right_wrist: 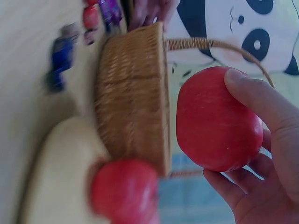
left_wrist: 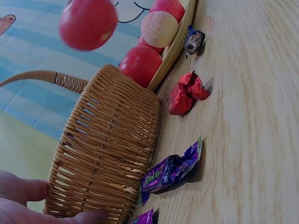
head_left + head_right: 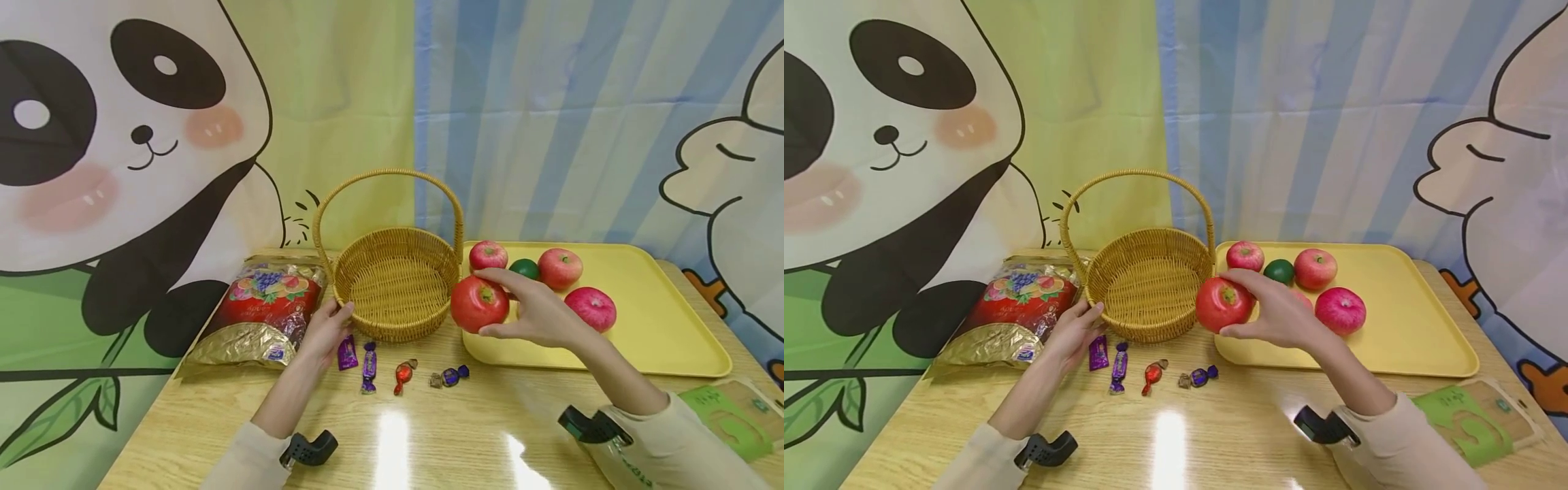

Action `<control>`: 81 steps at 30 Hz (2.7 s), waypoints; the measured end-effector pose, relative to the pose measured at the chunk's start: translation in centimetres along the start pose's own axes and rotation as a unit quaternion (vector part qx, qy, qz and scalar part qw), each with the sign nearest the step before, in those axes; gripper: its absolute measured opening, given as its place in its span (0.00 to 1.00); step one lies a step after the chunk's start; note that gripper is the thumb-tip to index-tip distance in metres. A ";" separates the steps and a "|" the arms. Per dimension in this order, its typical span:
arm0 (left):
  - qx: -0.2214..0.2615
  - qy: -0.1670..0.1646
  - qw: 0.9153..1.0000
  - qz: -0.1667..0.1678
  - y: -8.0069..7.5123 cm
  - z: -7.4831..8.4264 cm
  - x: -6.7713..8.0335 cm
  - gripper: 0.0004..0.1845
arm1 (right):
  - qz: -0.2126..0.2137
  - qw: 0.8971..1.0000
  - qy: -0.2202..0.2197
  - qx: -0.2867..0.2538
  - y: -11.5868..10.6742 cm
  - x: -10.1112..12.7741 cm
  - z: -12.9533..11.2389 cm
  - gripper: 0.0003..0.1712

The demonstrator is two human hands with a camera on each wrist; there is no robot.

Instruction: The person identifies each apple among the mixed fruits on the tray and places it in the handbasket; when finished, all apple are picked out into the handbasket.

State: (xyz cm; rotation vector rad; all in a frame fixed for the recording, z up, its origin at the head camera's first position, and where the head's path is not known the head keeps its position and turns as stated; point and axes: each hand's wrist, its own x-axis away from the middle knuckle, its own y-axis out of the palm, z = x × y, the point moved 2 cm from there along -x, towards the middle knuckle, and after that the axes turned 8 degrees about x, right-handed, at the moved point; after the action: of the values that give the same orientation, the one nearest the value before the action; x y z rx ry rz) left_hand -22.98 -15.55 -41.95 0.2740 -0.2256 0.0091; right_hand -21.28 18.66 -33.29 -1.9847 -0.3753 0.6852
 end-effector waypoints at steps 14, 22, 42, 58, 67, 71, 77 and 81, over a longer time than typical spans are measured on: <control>0.000 0.001 1.000 -0.006 0.0 0.0 -0.3 0.29 | -0.088 0.995 0.042 0.008 4.5 -14.8 -3.2 0.49; 0.006 0.001 1.000 -0.009 -0.2 0.0 -0.2 0.29 | -0.138 0.983 0.124 0.005 7.0 -18.1 -1.3 0.49; 0.012 -0.005 1.000 -0.003 -0.1 -0.3 -0.2 0.30 | -0.109 0.963 0.245 -0.035 11.7 -20.0 0.2 0.48; 0.020 0.001 1.000 0.001 0.1 -0.2 -0.2 0.29 | -0.185 0.973 0.134 0.014 8.0 -19.0 0.1 0.47; 0.010 -0.005 1.000 -0.002 -0.2 -0.4 0.0 0.30 | -0.245 0.969 -0.025 0.026 2.3 -14.4 0.2 0.39; 0.007 -0.005 1.000 -0.004 -0.2 -0.4 -0.1 0.30 | -0.252 0.967 -0.028 -0.027 0.4 -11.1 1.7 0.35; 0.006 -0.006 1.000 -0.001 -0.2 -0.3 -0.1 0.31 | -0.206 0.977 0.004 -0.048 -0.6 -7.4 5.3 0.30; 0.007 -0.011 1.000 0.002 -0.2 -0.2 0.0 0.31 | -0.199 0.980 0.018 -0.016 0.3 -6.0 7.3 0.33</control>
State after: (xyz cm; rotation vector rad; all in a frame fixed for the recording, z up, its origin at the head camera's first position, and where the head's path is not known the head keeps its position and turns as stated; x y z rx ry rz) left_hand -22.94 -15.65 -42.22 0.2877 -0.2484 0.0110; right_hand -30.48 20.45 -34.45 -1.8727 -0.7401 0.3893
